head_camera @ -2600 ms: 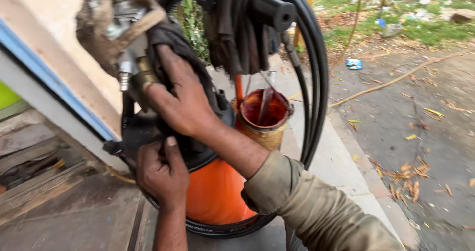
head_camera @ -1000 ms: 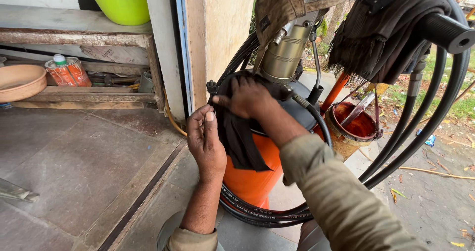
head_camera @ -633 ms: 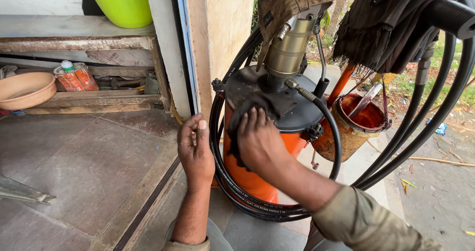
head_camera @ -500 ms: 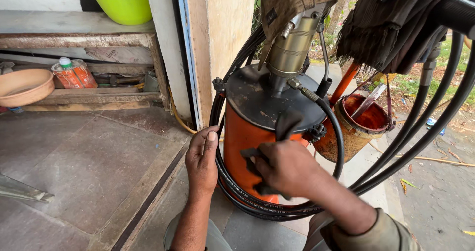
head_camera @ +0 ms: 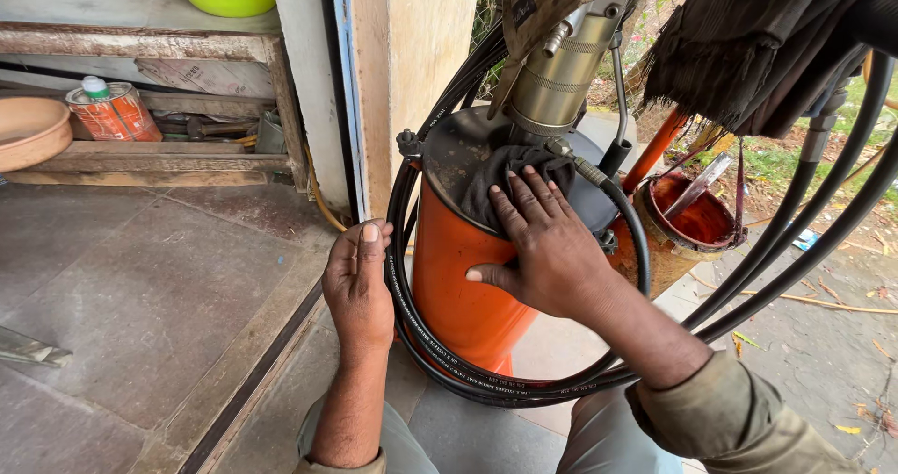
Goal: The person squats beside an orange garden sprayer and wipes its body, pressure gauge, and top valve assembly with a dark cloth. They handle the attached hose and a small bucket of red liquid, then stand and continue wiping the upper parts of the sprayer.
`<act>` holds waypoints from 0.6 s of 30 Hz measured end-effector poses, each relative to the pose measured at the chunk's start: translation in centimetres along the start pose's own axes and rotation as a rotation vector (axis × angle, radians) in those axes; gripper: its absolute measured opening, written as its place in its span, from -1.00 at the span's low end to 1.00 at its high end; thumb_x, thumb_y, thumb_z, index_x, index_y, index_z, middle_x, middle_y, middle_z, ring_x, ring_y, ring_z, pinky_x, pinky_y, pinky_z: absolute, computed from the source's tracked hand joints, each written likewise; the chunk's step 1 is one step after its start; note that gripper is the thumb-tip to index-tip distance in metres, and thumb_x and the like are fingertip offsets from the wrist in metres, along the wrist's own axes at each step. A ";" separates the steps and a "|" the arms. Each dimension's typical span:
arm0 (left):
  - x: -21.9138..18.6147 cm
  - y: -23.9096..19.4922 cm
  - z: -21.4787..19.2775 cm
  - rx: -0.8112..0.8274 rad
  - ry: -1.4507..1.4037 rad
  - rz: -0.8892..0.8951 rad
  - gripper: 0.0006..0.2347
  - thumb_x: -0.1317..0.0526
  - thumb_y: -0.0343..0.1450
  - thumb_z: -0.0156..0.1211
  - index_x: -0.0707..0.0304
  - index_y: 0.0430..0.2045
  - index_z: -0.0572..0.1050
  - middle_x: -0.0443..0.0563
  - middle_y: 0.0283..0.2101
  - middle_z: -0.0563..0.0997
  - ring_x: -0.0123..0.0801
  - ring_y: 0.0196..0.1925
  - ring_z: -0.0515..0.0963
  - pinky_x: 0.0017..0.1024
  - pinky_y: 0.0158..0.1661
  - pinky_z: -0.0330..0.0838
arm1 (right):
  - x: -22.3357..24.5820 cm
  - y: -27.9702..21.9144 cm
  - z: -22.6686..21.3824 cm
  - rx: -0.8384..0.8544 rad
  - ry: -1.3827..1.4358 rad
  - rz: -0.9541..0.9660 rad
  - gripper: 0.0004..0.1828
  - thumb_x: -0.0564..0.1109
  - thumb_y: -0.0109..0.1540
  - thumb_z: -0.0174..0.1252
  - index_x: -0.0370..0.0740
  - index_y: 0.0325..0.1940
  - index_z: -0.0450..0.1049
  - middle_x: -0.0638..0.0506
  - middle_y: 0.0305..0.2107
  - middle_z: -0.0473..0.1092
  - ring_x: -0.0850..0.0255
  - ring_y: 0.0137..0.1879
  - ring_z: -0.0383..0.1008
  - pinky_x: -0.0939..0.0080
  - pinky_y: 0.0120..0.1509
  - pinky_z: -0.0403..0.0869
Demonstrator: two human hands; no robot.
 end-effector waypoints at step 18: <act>-7.5 0.6 2.9 0.068 -0.057 0.226 -0.76 0.12 0.59 0.09 0.38 -0.10 0.52 -0.01 -0.09 0.64 -0.52 -0.04 0.60 -0.51 0.06 0.52 | -6.7 13.5 16.9 0.774 0.298 0.440 0.22 0.73 0.16 -0.15 -0.44 0.37 0.28 -0.40 0.32 0.25 -0.22 0.46 0.25 -0.12 0.49 0.24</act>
Point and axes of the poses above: each hand's wrist, its own y-axis towards the middle knuckle, its own z-axis out of the palm, x = y × z, the point moved 10 cm from there along y, towards the middle knuckle
